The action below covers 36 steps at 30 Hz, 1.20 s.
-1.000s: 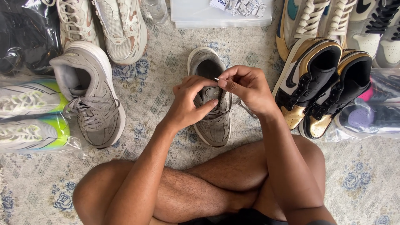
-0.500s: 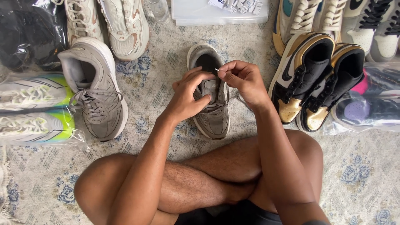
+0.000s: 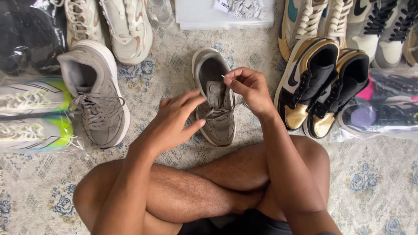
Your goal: The person sits cross-legged on a rug and laces a gray sneaker by hand. They thread the laces through the eyelets, pull them tight, and tie a knot. Several other pairs of shoes are visible on the floor around them.
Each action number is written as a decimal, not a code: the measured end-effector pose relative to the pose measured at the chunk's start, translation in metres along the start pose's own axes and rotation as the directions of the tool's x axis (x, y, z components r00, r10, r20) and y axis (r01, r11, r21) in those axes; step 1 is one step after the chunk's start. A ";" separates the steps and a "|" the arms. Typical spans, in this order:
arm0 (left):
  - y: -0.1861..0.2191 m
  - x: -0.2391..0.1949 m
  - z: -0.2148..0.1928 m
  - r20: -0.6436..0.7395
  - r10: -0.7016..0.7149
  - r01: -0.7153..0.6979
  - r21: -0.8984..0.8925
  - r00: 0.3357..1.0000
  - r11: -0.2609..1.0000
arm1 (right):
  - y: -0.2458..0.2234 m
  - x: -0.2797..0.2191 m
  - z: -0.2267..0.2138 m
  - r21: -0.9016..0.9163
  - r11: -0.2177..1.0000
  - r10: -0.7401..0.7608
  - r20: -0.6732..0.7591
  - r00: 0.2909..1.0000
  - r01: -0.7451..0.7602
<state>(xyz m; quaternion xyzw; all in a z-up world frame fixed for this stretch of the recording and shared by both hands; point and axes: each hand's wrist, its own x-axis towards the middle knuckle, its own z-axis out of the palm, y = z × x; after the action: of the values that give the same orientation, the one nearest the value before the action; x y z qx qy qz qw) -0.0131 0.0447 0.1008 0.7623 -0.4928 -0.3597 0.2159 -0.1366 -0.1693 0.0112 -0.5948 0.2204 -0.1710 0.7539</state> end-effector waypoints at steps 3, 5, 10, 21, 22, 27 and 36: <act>0.009 -0.030 -0.016 0.027 -0.059 0.059 0.004 0.998 0.998 | -0.003 -0.002 0.003 -0.007 1.000 0.010 -0.010 1.000 -0.011; -0.001 -0.017 -0.014 -0.006 -0.032 0.032 0.038 0.999 0.999 | -0.002 0.001 0.002 -0.014 1.000 -0.003 -0.006 1.000 0.003; -0.024 0.043 -0.002 -0.165 0.201 -0.160 0.230 0.966 0.960 | 0.000 0.002 0.003 -0.013 1.000 -0.016 0.013 1.000 0.016; -0.010 0.022 0.009 -0.364 0.244 -0.271 -0.025 0.899 0.962 | 0.002 0.001 0.001 -0.019 1.000 -0.023 0.031 0.999 0.023; -0.015 0.028 0.014 -0.365 0.242 -0.269 -0.024 0.899 0.963 | 0.003 0.002 0.002 -0.018 1.000 -0.022 0.033 0.999 0.023; -0.034 0.068 0.037 -0.429 0.261 -0.213 0.157 0.865 0.964 | 0.004 0.006 0.000 -0.034 0.999 -0.035 0.036 0.999 0.036; -0.056 0.086 0.064 -0.381 0.199 -0.170 0.110 0.903 0.979 | 0.003 0.009 0.003 -0.050 0.998 -0.035 0.056 0.998 0.038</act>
<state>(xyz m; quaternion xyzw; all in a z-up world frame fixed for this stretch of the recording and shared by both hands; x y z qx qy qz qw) -0.0064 -0.0083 -0.0079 0.7761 -0.5229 -0.1601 0.3141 -0.1277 -0.1706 0.0079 -0.6224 0.1931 -0.1628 0.7408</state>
